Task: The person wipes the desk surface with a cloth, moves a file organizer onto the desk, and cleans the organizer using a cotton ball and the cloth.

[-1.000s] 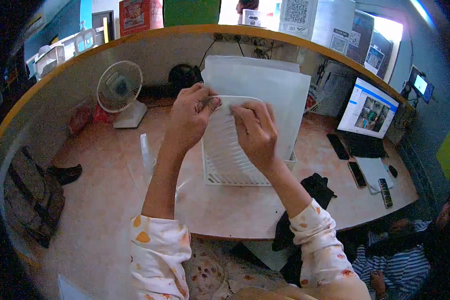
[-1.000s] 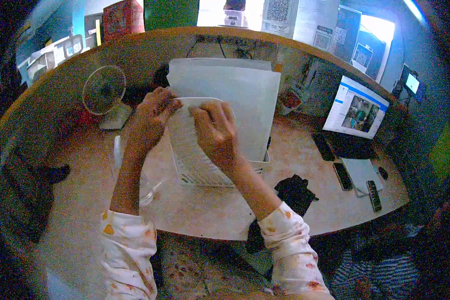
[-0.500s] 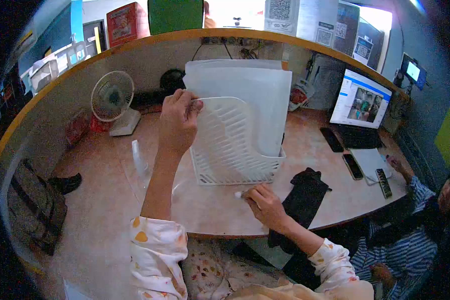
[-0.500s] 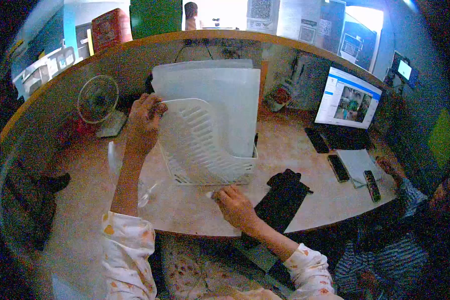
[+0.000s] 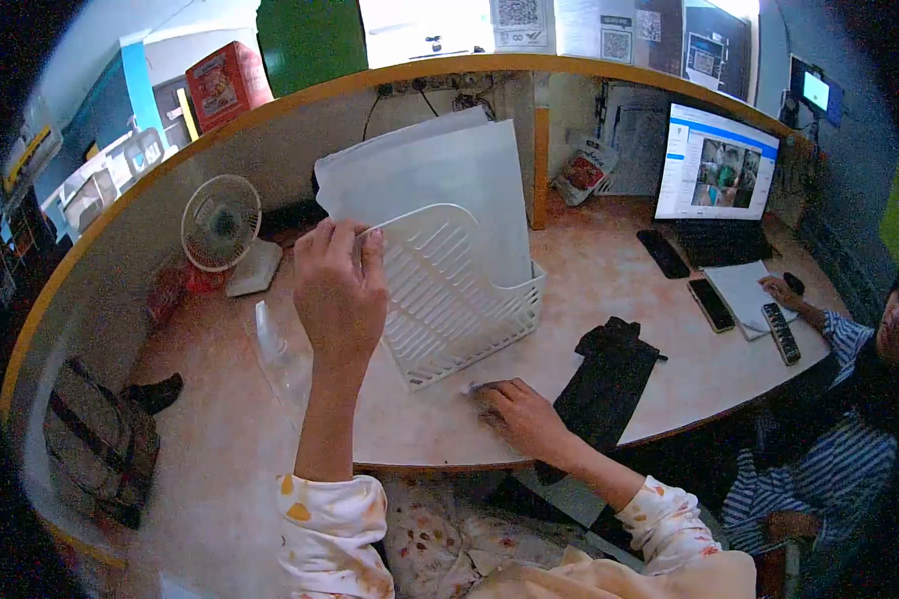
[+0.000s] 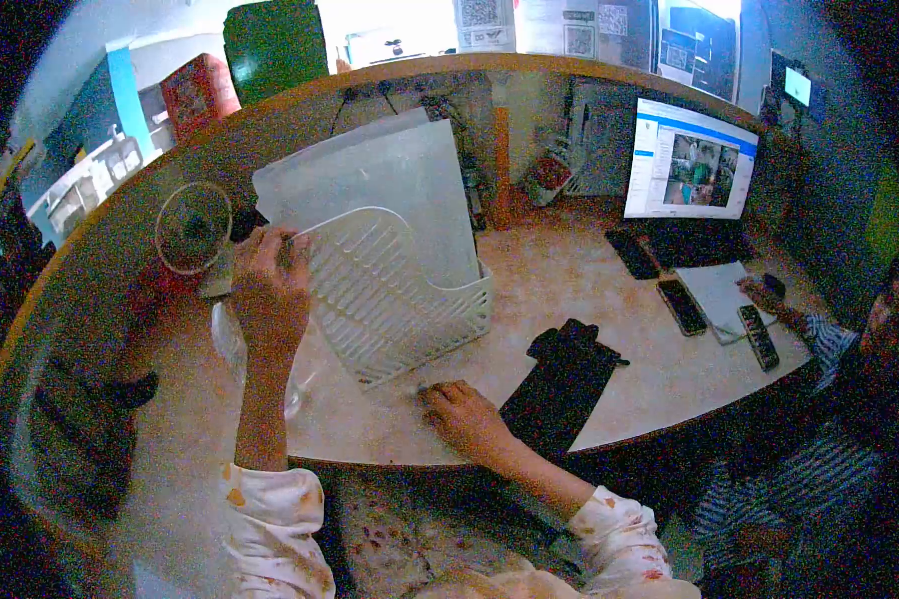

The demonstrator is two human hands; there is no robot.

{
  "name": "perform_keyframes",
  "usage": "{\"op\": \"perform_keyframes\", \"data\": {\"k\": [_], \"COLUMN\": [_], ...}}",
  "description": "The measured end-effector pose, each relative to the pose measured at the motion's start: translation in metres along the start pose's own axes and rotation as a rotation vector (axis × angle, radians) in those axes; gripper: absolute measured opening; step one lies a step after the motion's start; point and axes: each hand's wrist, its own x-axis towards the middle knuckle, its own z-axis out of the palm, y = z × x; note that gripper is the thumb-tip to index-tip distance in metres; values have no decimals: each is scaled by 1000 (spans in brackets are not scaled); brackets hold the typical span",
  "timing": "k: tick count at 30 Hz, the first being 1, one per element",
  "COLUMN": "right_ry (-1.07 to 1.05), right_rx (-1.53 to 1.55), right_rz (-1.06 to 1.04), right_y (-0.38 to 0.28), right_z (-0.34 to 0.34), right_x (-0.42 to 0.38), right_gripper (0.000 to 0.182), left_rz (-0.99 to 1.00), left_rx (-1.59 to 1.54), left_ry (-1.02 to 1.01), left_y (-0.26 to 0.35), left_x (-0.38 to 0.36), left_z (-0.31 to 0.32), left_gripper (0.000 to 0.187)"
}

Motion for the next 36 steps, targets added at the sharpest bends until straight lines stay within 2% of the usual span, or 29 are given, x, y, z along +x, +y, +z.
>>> {"op": "perform_keyframes", "data": {"k": [2, 5, 8, 10, 13, 16, 19, 22, 26, 28, 30, 32, 33, 36], "right_ry": [60, 233, 428, 423, -95, 172, 549, 640, 783, 849, 941, 866, 859, 1115], "right_rx": [49, -158, -351, -627, -293, -479, -696, -105, 391, 375, 297, 197, 169, -39], "right_rz": [17, 106, 324, 359, 634, 443, 186, 329, 196, 28, -286, -580, -626, -332], "right_y": [0, 32, 85, 118, 138, 129, 81, 40, -14, -50, -74, -84, -75, -31], "right_z": [-16, -54, -97, -104, -105, -98, -110, -114, -108, -99, -80, -59, -56, -57], "right_x": [1, 0, -2, -12, -23, -24, 7, 43, 108, 133, 163, 186, 190, 195], "right_gripper": [32, 31, 29, 29, 29, 24, 18, 14, 14, 14, 11, 14, 16, 18], "left_rz": [44, 132, -40, -26, 22, 11, -93, -126, -149, -163, -161, -146, -174, -223], "left_rx": [-63, -132, -602, -652, -615, -652, -773, -772, -983, -1065, -1049, -968, -994, -1043], "left_ry": [4, 51, 43, 47, 40, 57, 50, 77, 77, 53, 27, 4, -32, -92], "left_y": [-7, -10, -27, -39, -49, -48, -54, -62, -48, -39, -34, -30, -30, -35], "left_x": [-2, -5, -7, -4, -2, -2, -8, -12, -10, -9, -9, -8, -6, -2], "left_z": [2, -3, 1, 6, 17, 25, 32, 43, 41, 37, 30, 20, 17, 14], "left_gripper": [18, 22, 23, 23, 25, 26, 25, 21, 19, 21, 22, 21, 21, 22]}}
